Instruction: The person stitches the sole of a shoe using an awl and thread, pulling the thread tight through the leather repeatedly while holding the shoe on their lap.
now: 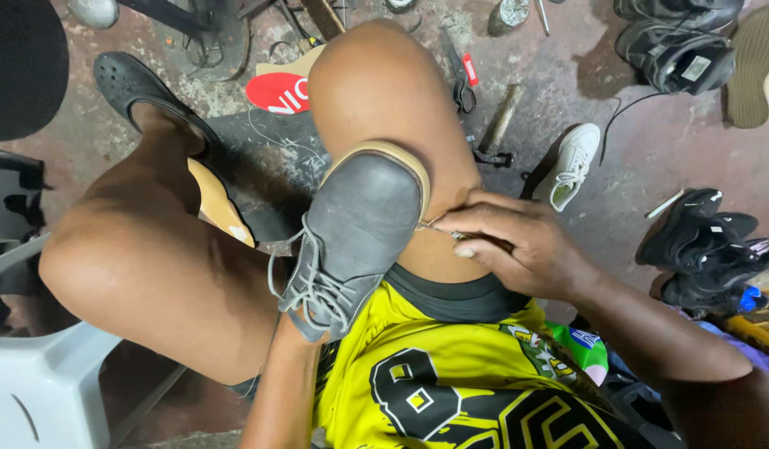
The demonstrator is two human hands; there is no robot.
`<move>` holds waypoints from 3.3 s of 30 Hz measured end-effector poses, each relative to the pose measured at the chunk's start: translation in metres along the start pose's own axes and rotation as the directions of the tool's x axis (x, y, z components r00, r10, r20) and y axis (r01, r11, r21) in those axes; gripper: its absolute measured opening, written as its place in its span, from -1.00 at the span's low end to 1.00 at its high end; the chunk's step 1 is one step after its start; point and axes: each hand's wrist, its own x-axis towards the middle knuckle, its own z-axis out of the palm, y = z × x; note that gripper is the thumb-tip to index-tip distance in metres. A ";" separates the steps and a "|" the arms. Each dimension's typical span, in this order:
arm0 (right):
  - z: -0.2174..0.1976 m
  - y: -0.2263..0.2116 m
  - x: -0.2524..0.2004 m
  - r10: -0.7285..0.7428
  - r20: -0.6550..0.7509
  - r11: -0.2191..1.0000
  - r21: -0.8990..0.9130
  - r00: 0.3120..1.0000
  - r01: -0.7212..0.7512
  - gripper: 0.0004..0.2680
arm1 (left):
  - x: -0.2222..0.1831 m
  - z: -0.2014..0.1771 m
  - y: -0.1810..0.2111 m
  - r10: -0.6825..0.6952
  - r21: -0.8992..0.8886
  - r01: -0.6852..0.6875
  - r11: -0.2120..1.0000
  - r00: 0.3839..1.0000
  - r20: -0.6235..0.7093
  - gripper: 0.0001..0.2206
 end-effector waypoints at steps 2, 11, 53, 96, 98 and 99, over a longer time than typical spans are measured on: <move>-0.001 -0.001 0.004 -0.022 -0.020 1.000 0.014 1.000 0.022 -0.80 | 0.003 -0.002 -0.002 -0.013 -0.024 0.013 1.000 0.999 -0.033 -0.71; -0.005 0.002 0.016 -0.069 0.006 0.997 0.046 0.998 0.068 -0.80 | -0.003 -0.010 0.005 -0.061 -0.053 0.057 0.997 0.995 -0.077 -0.70; -0.028 -0.002 0.040 -0.244 0.170 0.941 -0.196 0.955 0.275 -0.82 | 0.006 0.004 0.019 -0.039 -0.158 0.024 0.987 0.995 -0.096 -0.63; -0.012 -0.042 0.060 -0.314 0.228 0.582 -0.721 0.922 0.376 -0.80 | -0.035 0.064 0.008 -0.067 -0.718 -0.032 0.695 0.992 -0.109 -0.57; -0.014 -0.038 0.062 -0.333 0.223 0.564 -0.732 0.916 0.383 -0.74 | -0.032 0.066 0.009 -0.058 -0.729 -0.033 0.684 0.993 -0.099 -0.57; -0.013 -0.035 0.062 -0.343 0.208 0.559 -0.738 0.916 0.377 -0.72 | -0.032 0.066 0.009 -0.055 -0.731 -0.033 0.682 0.994 -0.097 -0.57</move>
